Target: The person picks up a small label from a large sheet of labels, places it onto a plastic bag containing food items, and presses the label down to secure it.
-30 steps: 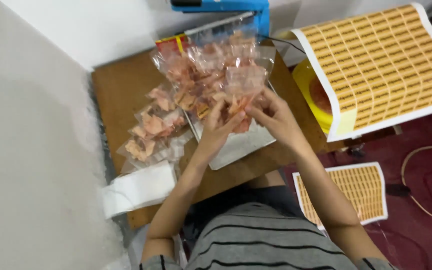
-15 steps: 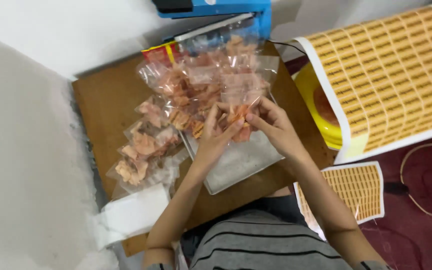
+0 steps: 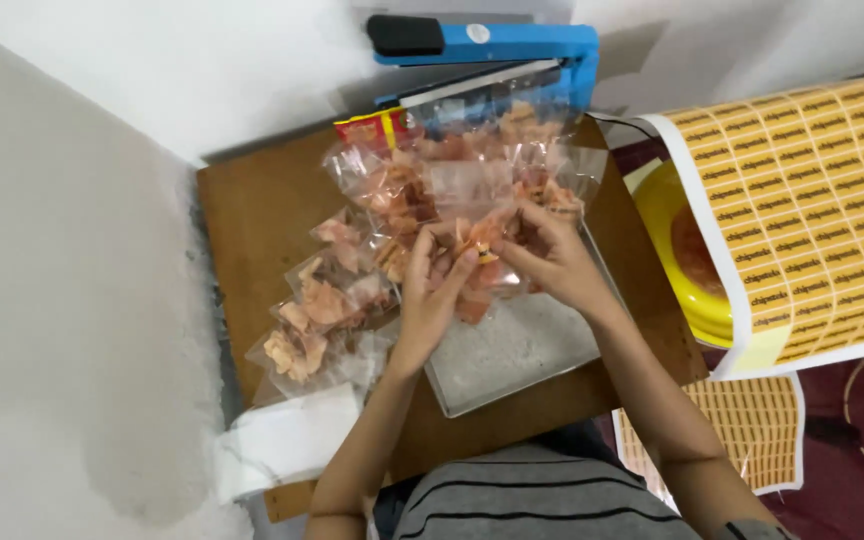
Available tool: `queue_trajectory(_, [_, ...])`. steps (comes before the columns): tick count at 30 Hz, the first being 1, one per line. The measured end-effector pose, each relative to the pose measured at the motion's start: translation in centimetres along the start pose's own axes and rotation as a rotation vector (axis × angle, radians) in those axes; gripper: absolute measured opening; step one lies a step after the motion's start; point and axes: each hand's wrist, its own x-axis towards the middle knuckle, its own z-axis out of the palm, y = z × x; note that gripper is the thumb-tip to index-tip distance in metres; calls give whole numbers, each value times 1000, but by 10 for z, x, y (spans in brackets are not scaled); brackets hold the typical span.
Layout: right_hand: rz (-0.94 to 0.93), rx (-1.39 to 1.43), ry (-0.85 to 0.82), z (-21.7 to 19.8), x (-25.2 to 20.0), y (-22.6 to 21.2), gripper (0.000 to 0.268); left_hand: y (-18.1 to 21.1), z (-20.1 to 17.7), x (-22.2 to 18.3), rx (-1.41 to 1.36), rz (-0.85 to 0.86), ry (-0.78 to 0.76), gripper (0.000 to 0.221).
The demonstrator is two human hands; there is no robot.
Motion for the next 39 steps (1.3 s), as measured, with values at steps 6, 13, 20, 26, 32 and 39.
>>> queue_trajectory(6, [-75, -184, -15, -14, 0, 34, 15, -1, -6, -6, 40, 63, 13, 33])
queue_trajectory(13, [-150, -277, -45, 5, -3, 9, 14, 2, -19, -23, 54, 95, 23, 33])
queue_trajectory(20, [-112, -213, -15, 3, -28, -8, 22, -4, -14, -32, 154, 62, -82, 37])
queue_trajectory(26, [-34, -105, 41, 4, -48, -8, 24, -8, -8, -35, 229, 88, -91, 36])
queue_trajectory(32, [-12, -104, 1, -2, -52, 16, 17, -22, -6, -43, 162, 106, -55, 33])
queue_trajectory(39, [57, -142, -21, -3, -52, 56, 32, -24, -20, -46, 234, 82, -40, 36])
